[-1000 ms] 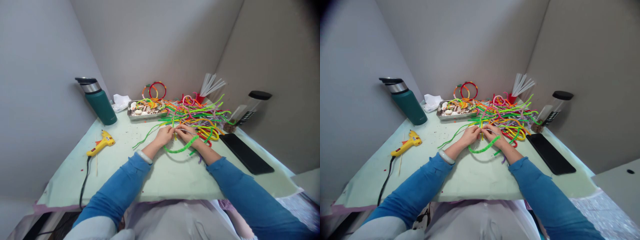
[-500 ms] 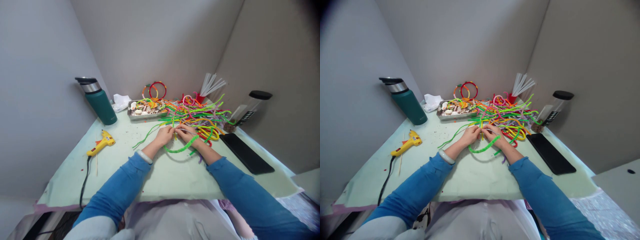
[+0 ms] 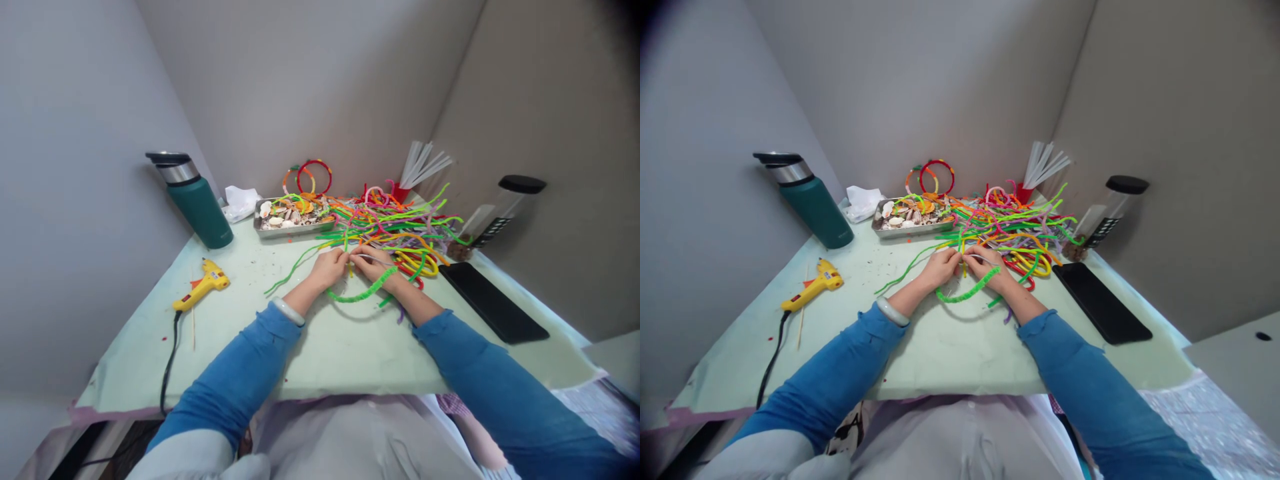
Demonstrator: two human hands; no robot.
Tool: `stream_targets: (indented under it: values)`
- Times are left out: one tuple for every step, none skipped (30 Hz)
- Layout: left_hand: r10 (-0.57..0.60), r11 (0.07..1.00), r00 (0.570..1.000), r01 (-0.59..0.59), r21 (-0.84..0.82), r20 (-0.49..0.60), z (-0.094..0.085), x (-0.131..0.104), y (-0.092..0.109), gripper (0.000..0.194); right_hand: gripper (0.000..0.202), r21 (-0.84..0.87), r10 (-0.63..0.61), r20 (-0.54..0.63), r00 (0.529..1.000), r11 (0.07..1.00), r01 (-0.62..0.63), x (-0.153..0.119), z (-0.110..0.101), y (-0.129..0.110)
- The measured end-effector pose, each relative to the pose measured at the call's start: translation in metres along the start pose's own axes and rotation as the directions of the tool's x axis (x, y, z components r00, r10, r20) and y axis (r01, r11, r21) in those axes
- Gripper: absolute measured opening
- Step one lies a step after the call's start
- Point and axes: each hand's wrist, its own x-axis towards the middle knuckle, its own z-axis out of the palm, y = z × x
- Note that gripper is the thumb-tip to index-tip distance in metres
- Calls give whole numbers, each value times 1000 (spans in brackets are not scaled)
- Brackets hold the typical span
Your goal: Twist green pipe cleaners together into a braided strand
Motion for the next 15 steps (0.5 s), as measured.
stream_targets:
  values:
    - [6,1000,1000,-6,-1,-1,0,0,0,37,24,-3,-2,-3,1000,1000,2,0,0,0]
    - [10,1000,1000,-10,0,-2,1,0,-1,38,24,-5,-2,-7,1000,1000,2,0,0,0]
    - [12,1000,1000,-12,3,-1,1,1,-1,38,24,-5,0,-9,1000,1000,0,0,0,-1]
    - [12,1000,1000,-12,6,0,1,1,-1,39,24,-4,1,-9,1000,1000,-1,0,0,-2]
    - [11,1000,1000,-11,10,2,1,1,-2,39,25,-3,2,-8,1000,1000,-2,0,-1,-2]
    - [8,1000,1000,-8,13,3,1,1,-2,39,25,0,3,-5,1000,1000,-3,0,-1,-3]
    - [4,1000,1000,-4,16,6,1,2,-2,40,25,6,4,-1,1000,1000,-4,0,-1,-4]
    - [-1,1000,1000,1,17,9,1,2,-2,40,26,12,5,3,1000,1000,-5,0,-1,-4]
    - [-5,1000,1000,5,18,11,1,2,-1,40,26,17,5,4,1000,1000,-5,0,-1,-4]
    - [-8,1000,1000,8,17,12,1,2,-1,40,26,19,6,3,1000,1000,-6,0,-1,-4]
    - [-8,1000,1000,8,16,12,1,2,-1,40,26,20,7,4,1000,1000,-7,0,-1,-4]
    - [-5,1000,1000,5,15,12,1,2,-1,40,25,19,6,6,1000,1000,-6,0,-1,-4]
    - [-2,1000,1000,2,12,10,1,2,-1,39,25,15,5,9,1000,1000,-6,-1,-2,-4]
    - [2,1000,1000,-2,10,6,1,2,-2,39,24,11,5,11,1000,1000,-5,-1,-2,-4]
    - [6,1000,1000,-6,7,3,1,2,-2,38,24,6,5,10,1000,1000,-5,-1,-2,-4]
